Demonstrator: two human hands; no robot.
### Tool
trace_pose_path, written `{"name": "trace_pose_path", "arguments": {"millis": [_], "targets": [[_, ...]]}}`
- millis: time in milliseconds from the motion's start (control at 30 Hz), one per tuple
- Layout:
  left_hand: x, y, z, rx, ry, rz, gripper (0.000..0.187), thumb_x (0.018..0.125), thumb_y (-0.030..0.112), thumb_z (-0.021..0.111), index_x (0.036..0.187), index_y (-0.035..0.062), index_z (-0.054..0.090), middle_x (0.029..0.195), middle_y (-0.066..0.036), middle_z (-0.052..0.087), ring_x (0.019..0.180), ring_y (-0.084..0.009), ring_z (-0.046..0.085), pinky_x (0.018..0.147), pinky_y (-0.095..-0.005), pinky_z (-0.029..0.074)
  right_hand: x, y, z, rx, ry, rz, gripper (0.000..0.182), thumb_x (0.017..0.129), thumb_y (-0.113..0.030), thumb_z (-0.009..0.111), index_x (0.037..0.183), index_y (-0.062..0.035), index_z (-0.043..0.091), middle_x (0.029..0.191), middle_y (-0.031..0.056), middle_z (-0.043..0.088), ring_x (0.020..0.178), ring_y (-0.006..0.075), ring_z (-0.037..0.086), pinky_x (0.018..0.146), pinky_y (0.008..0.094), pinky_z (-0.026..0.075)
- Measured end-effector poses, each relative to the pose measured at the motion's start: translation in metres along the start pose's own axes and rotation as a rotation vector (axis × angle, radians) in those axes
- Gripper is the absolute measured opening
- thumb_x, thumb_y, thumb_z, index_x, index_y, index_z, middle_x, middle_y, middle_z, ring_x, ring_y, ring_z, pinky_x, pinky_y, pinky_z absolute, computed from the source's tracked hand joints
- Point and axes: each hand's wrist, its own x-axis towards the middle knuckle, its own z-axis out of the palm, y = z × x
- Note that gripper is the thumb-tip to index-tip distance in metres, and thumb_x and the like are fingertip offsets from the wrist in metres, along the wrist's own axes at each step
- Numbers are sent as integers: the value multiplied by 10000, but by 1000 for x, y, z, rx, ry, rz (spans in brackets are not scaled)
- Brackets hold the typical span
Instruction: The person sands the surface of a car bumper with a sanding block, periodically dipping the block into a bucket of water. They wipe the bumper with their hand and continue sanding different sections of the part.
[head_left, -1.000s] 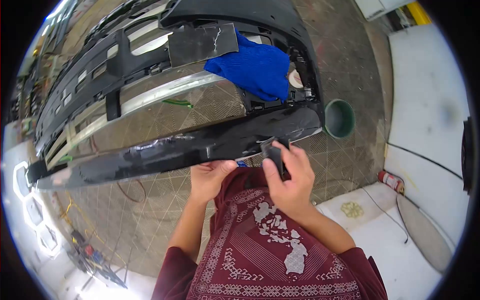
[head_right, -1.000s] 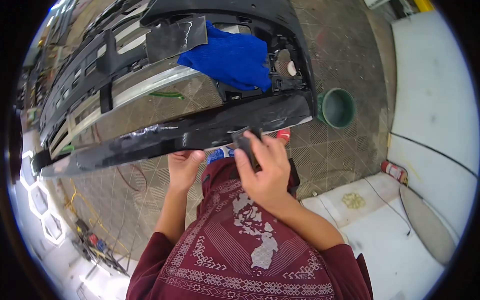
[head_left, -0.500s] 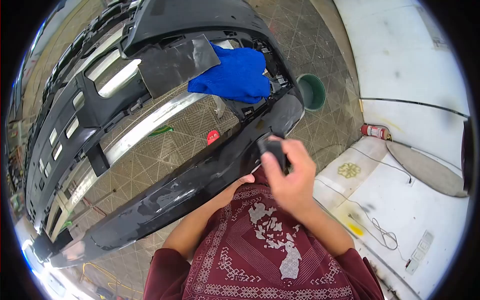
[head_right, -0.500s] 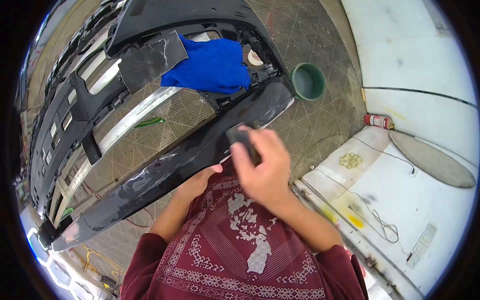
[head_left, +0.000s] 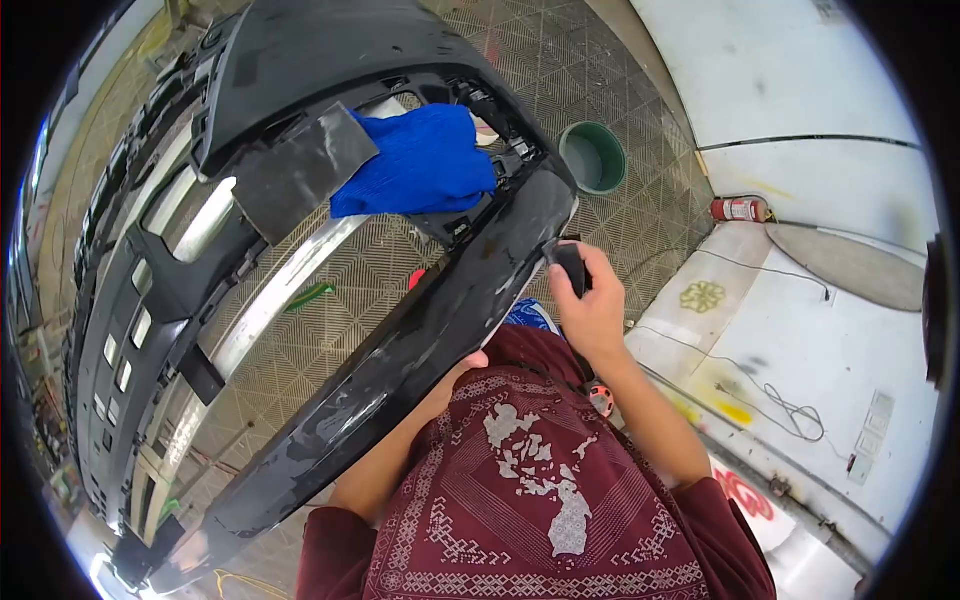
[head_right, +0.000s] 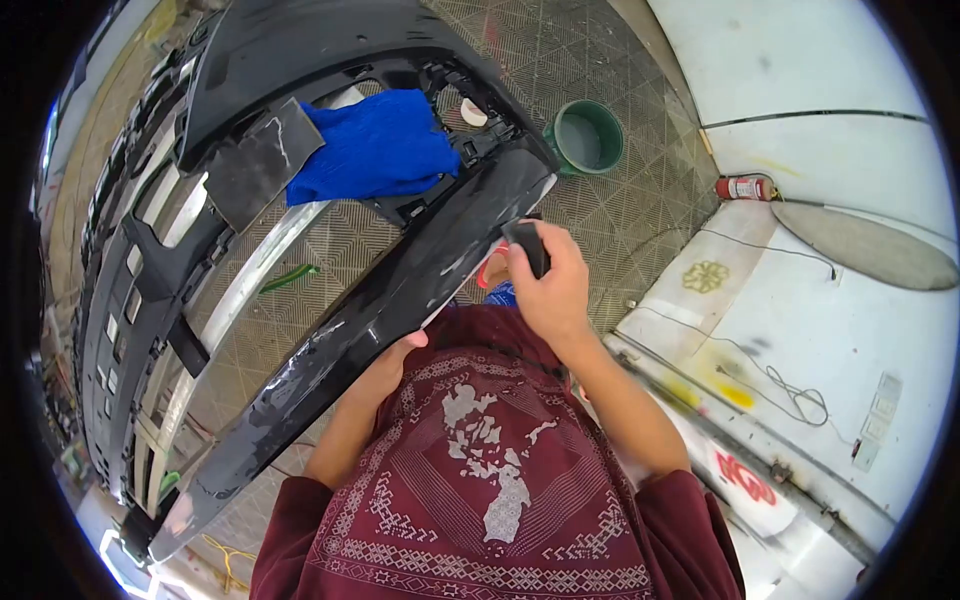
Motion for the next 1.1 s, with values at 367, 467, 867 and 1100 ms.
{"name": "trace_pose_path", "arguments": {"millis": [367,467,867,1100], "targets": [[-18,-20,13,-95,259,8,608,936,364,865,1366,-20,672,1380,-116,702,1253,-251,655,1127,-405,477,18,20,2,52,54,-163,260,910,-131,744,1152,-38,726,1088,150,724,1052,357,667,936,449,530],[-31,-40,10,-91,352,-10,749,904,251,906,1497,-10,530,1461,-125,629,1342,-262,600,1189,-431,427,-17,-30,-6,89,-35,-429,319,882,-169,779,1170,-42,722,1118,162,699,1043,368,656,936,459,536],[-36,-20,-6,-229,321,-135,497,965,159,840,1397,12,644,1360,-77,692,1242,-198,644,1115,-384,488,-23,-56,-9,238,-151,-574,301,872,-167,787,1148,-59,733,1119,155,697,966,352,657,858,449,545],[-39,-42,-17,120,178,-55,411,1008,94,749,1379,-41,638,1370,-134,696,1260,-236,647,1126,-399,488,-25,-67,-2,201,-148,-528,310,869,-149,798,1164,-72,742,1127,127,699,971,334,667,837,445,551]]}}
